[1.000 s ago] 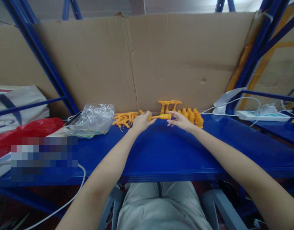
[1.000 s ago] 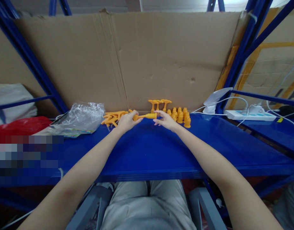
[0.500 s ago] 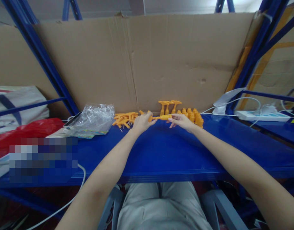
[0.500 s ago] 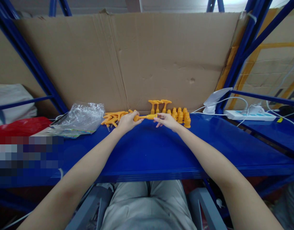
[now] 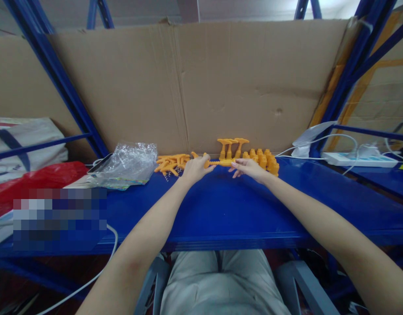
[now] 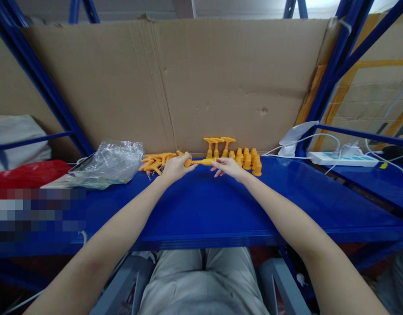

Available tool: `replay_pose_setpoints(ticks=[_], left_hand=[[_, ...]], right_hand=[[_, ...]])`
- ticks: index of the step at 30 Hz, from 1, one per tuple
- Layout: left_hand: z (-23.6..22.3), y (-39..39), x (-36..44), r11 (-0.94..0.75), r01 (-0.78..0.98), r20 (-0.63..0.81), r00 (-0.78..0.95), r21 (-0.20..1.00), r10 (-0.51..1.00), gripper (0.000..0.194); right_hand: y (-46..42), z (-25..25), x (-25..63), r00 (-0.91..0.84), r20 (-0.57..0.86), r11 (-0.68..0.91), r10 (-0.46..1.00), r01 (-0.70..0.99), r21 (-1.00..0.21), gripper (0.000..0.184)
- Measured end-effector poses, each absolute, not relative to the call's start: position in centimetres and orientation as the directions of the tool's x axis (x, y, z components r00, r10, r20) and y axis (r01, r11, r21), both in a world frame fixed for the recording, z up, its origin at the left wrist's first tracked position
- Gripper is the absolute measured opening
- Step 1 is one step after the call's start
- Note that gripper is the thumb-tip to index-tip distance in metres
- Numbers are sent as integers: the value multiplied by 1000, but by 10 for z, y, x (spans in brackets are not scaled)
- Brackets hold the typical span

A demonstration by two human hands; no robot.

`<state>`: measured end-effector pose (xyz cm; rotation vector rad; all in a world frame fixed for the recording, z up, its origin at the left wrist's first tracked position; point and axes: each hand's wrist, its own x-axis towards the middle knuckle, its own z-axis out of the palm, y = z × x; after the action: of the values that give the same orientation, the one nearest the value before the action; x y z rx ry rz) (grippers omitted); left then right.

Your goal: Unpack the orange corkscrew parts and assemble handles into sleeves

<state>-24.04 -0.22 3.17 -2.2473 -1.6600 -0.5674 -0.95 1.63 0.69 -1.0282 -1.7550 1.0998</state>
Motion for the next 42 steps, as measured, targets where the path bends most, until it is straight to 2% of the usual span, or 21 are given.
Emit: replay_pose_setpoints(ticks=[11, 19, 22, 24, 26, 29, 33, 35, 37, 39, 42], left_hand=[[29, 1, -242, -312, 950, 485, 260, 29, 835, 34], [28, 3, -243, -313, 950, 476, 270, 12, 837, 34], [28, 4, -244, -320, 947, 464, 282, 5, 840, 34], [27, 6, -245, -332, 943, 445, 297, 0, 845, 33], [25, 7, -245, -363, 932, 430, 330, -5, 840, 32], [21, 9, -244, -444, 896, 431, 405, -11, 806, 28], [13, 12, -240, -536, 844, 429, 485, -3, 762, 27], [10, 12, -238, -570, 822, 445, 503, 19, 741, 30], [10, 12, -238, -600, 798, 492, 502, 54, 712, 40], [10, 12, -239, -607, 788, 545, 466, 102, 697, 52], [13, 14, -247, -556, 813, 585, 371, 171, 721, 57]], right_hand=[[14, 9, -12, -324, 148, 238, 934, 255, -937, 25], [26, -2, -7, -369, 194, 319, 909, 316, -894, 40], [31, -8, -5, -330, 389, 503, 860, 419, -756, 47], [33, -10, -5, -349, 561, 657, 750, 493, -571, 48], [31, -10, -7, -436, 652, 760, 621, 537, -365, 40], [22, -9, -13, -608, 611, 815, 508, 568, -112, 26], [9, -6, -25, -734, 445, 773, 513, 620, 134, 26], [4, -4, -28, -725, 422, 725, 544, 660, 199, 29], [2, -1, -29, -671, 463, 659, 580, 720, 218, 32], [5, 2, -26, -580, 539, 585, 610, 789, 187, 34], [17, 7, -21, -418, 624, 497, 660, 866, 54, 36]])
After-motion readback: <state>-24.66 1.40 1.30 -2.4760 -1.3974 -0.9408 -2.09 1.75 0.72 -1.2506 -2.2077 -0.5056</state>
